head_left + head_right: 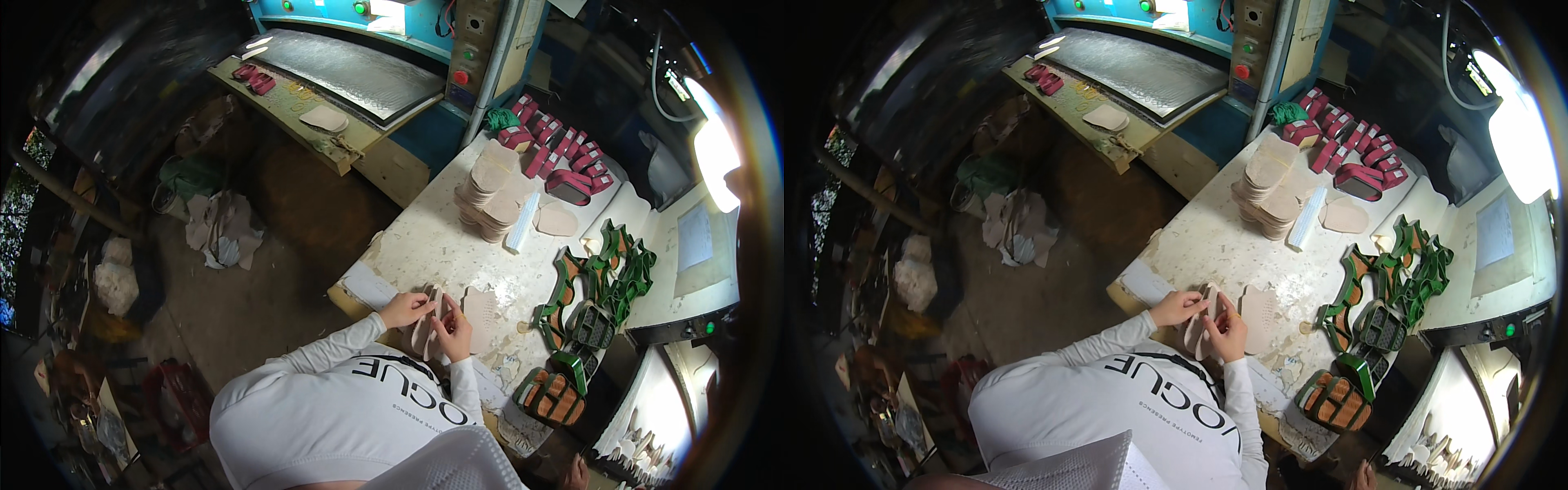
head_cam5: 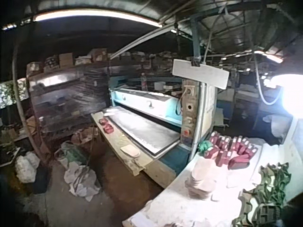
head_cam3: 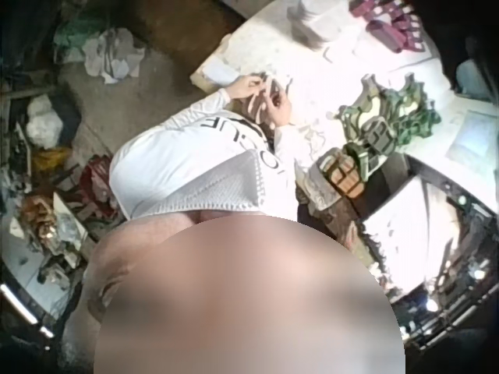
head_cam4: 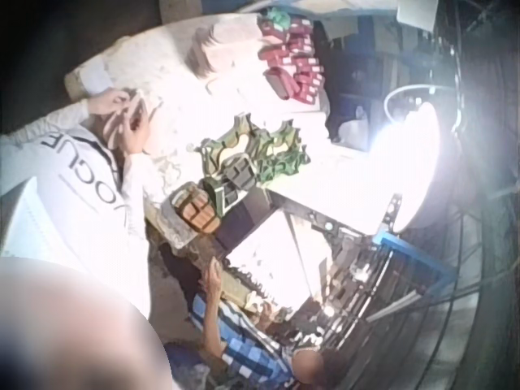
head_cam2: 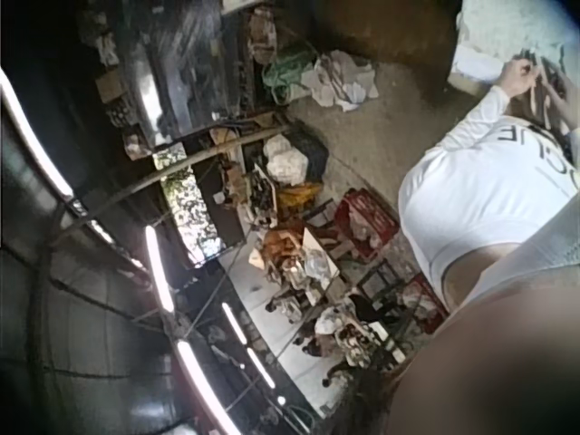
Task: The person picks up beige insoles and aligns them in pairs, then applies adhesive strips to the insoles and places them on the table. The person handles multiple insoles and adhesive strips throughout the clip.
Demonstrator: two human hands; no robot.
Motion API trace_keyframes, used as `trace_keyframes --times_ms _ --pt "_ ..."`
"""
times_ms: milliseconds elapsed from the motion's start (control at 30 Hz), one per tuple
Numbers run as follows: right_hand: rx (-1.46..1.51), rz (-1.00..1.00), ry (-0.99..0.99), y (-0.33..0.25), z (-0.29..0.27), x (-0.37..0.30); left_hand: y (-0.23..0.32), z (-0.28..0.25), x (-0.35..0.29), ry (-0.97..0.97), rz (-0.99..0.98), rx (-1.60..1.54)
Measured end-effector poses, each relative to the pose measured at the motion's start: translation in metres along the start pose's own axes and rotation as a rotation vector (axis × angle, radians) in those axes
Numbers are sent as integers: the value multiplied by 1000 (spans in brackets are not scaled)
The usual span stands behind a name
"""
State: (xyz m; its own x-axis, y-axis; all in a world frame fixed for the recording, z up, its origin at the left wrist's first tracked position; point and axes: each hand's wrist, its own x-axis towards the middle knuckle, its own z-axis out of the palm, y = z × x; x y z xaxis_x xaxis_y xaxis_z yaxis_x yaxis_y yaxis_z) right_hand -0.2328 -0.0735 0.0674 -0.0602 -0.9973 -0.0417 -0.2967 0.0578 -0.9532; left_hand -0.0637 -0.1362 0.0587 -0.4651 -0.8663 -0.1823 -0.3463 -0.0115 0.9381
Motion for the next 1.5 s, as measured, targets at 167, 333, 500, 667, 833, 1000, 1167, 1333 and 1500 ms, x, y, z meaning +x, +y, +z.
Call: trace_keyframes --times_ms 167,333,500,667,833,1000,1167,1333,1500 --pt "445 178 -28 5 -2 0 -10 -1 1 -109 -96 -123" --pt "443 151 143 1 -18 -12 -5 -3 -1 -146 -155 -285" --pt "500 230 352 -3 -55 -26 -1 -8 0 -70 -217 -543" --pt "548 236 491 -9 -78 -34 13 -24 1 -81 -171 -682" --pt "589 220 502 -14 -82 -35 34 -26 0 -43 -153 -669" --pt "580 184 528 -21 -77 -34 46 -23 -1 -81 -219 -617" --pt "640 177 509 -30 -85 -40 52 -25 -2 -121 -222 -594" --pt "687 199 500 -32 -90 -43 56 -27 0 -94 -199 -574" --pt "807 179 431 -34 -84 -42 60 -25 -1 -137 -205 -594"
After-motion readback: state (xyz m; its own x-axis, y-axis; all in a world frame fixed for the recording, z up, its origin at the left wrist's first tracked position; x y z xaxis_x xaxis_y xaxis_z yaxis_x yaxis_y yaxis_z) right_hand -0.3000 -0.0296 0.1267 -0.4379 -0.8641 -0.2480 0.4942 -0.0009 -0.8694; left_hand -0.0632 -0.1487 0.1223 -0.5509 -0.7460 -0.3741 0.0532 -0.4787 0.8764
